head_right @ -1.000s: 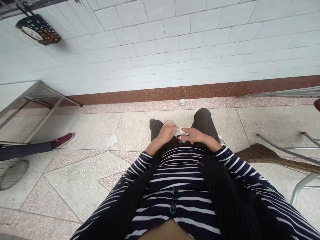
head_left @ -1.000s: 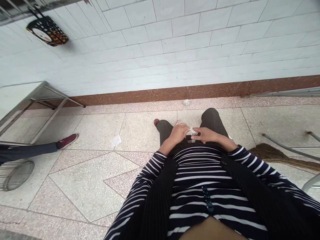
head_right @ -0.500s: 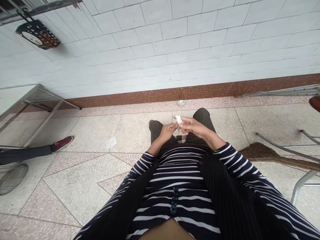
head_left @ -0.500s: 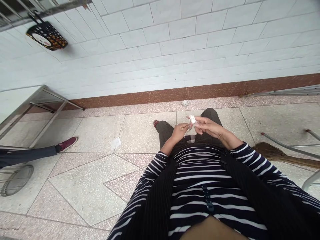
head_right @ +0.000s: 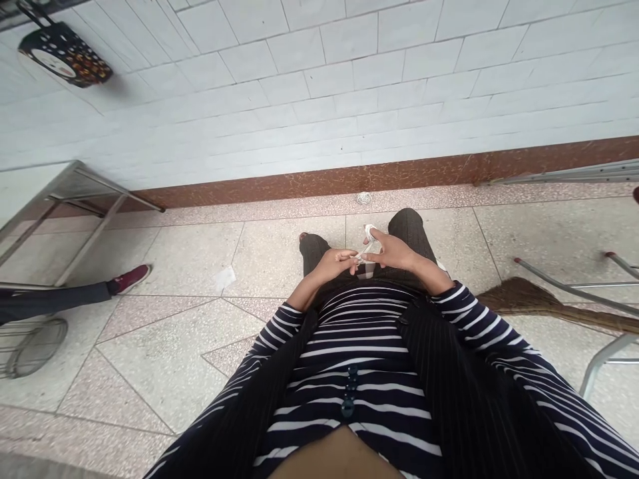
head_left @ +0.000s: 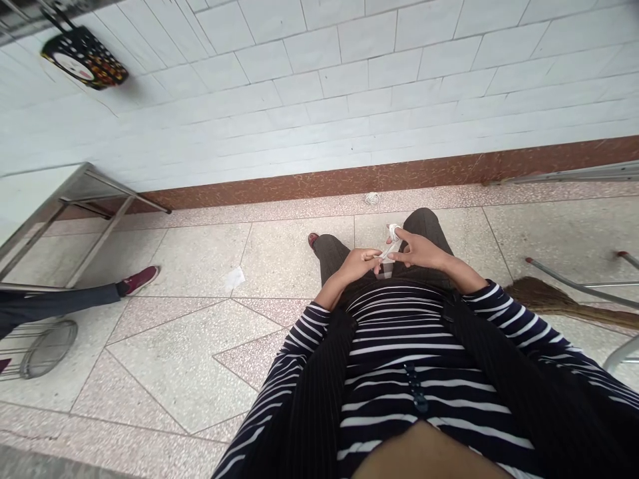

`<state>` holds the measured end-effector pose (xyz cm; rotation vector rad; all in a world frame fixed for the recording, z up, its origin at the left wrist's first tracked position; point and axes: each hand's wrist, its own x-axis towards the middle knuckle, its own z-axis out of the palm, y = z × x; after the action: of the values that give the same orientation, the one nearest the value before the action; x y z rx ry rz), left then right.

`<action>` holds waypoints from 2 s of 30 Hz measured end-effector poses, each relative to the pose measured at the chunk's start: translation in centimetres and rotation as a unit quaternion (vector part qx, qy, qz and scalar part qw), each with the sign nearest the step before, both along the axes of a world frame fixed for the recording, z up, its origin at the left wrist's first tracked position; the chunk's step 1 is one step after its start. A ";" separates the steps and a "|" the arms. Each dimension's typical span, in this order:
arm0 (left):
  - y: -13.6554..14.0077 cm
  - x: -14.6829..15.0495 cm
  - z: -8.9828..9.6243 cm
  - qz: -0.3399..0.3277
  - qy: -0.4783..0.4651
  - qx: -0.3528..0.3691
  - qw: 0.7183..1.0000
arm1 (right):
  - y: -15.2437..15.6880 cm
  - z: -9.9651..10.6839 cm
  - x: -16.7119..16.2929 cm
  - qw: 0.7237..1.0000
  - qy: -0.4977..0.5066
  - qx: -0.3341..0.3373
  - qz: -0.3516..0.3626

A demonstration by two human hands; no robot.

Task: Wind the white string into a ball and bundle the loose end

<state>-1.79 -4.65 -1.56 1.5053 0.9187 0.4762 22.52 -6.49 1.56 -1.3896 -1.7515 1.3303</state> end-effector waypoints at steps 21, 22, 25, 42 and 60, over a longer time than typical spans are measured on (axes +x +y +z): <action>0.7 1.3 -1.2 0.035 0.110 0.215 0.970 | -0.9 2.2 -1.1 0.916 0.367 -0.149 0.069; 0.6 1.6 -1.2 0.030 0.114 0.222 0.968 | -0.6 1.9 -1.1 0.929 0.342 -0.129 0.056; 0.4 1.9 -0.8 0.003 0.145 0.234 0.961 | 0.4 0.3 -0.9 0.982 0.186 -0.042 0.000; 1.7 -0.2 3.4 -0.028 0.189 0.306 0.933 | 1.1 -0.8 -1.0 0.989 0.056 -0.125 0.063; 1.4 1.1 -1.2 0.026 0.133 0.155 0.978 | -0.3 2.3 -1.4 0.945 0.315 -0.067 0.063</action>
<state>-0.71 -3.30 -2.80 1.8659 1.1328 0.4782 21.17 -6.81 3.88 -0.7834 -1.3428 1.7475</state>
